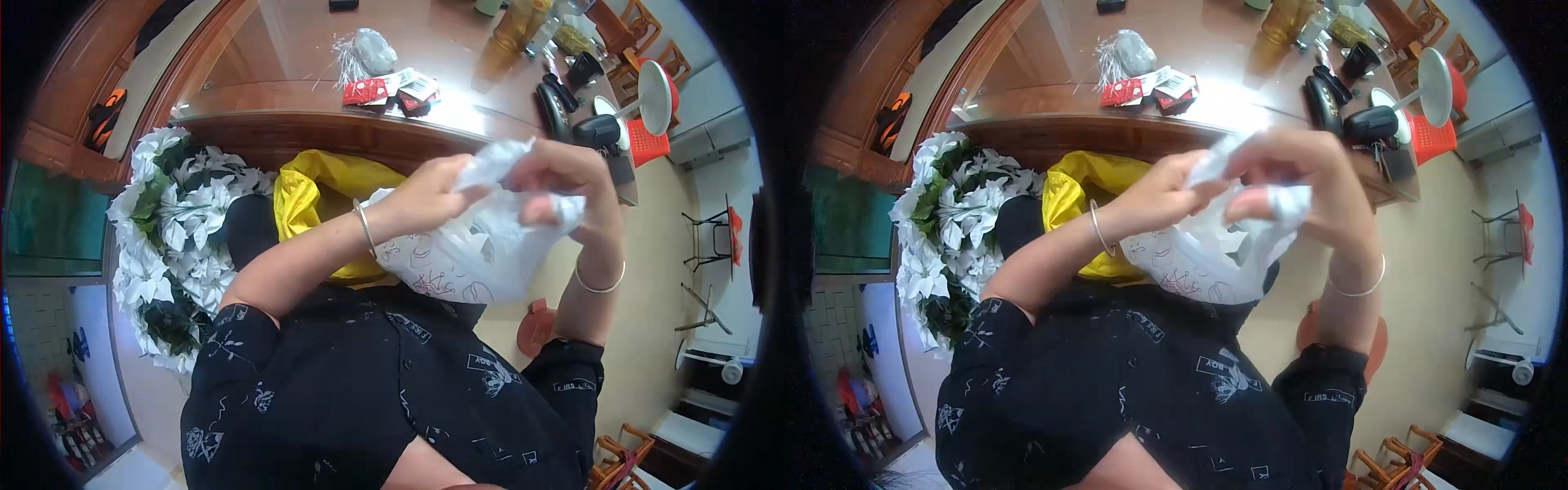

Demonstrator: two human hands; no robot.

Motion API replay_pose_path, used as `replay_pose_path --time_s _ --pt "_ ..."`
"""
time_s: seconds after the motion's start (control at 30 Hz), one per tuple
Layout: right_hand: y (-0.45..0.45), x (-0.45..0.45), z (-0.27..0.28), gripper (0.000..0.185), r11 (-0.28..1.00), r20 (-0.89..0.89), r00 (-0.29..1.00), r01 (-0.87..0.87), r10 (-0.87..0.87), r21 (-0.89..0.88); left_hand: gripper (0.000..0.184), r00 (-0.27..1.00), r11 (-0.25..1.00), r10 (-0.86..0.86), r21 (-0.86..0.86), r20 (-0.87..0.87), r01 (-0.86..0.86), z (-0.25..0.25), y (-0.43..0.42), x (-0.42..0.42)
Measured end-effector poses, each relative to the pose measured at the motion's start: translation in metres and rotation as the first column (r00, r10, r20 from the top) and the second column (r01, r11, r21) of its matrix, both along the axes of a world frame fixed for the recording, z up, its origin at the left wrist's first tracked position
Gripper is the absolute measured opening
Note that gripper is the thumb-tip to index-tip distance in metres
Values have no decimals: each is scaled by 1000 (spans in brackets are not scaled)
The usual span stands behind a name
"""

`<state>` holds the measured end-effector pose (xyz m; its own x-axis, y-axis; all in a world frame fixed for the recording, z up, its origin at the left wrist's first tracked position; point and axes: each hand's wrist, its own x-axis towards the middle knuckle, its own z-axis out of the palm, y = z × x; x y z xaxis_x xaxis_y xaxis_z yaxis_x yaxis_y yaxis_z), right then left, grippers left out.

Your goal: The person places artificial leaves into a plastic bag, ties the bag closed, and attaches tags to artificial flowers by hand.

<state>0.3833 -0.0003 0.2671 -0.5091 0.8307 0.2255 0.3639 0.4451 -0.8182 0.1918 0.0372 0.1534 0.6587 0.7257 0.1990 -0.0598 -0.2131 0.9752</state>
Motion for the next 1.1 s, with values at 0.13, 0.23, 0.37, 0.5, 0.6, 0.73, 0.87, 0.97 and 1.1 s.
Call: replay_pose_path --time_s 0.13,0.23,0.37,0.5,0.6,0.73,0.87,0.97,1.1 --pt "13 -32 -13 37 997 132 991 -21 11 73 25 936 930 -123 292 -329 225 19 -10 -7" --pt "31 -36 -23 28 990 180 984 -22 -4 142 49 896 906 -405 49 -179 419 17 1 -17" --pt "41 -46 -31 16 982 269 958 46 -96 185 76 880 864 -475 -173 33 473 16 5 -25" --pt "48 -59 -52 12 970 290 955 -17 -56 243 54 910 823 -405 -471 -92 318 17 0 -18" --pt "45 -55 -44 17 995 300 954 -31 2 92 42 955 846 -265 -507 -130 166 29 -9 -16" --pt "41 -7 -44 23 991 300 945 -137 129 4 41 984 852 -176 -496 34 169 8 2 -27" --pt "8 -10 -36 25 938 332 936 213 -116 -273 39 954 689 -267 -664 140 290 7 21 -33" --pt "-17 -27 -51 23 966 222 940 250 -258 62 39 950 627 -258 -717 177 304 -2 23 -32" --pt "-35 -37 -58 27 974 89 971 224 -221 -32 27 951 687 -270 -661 153 301 -4 20 -34"
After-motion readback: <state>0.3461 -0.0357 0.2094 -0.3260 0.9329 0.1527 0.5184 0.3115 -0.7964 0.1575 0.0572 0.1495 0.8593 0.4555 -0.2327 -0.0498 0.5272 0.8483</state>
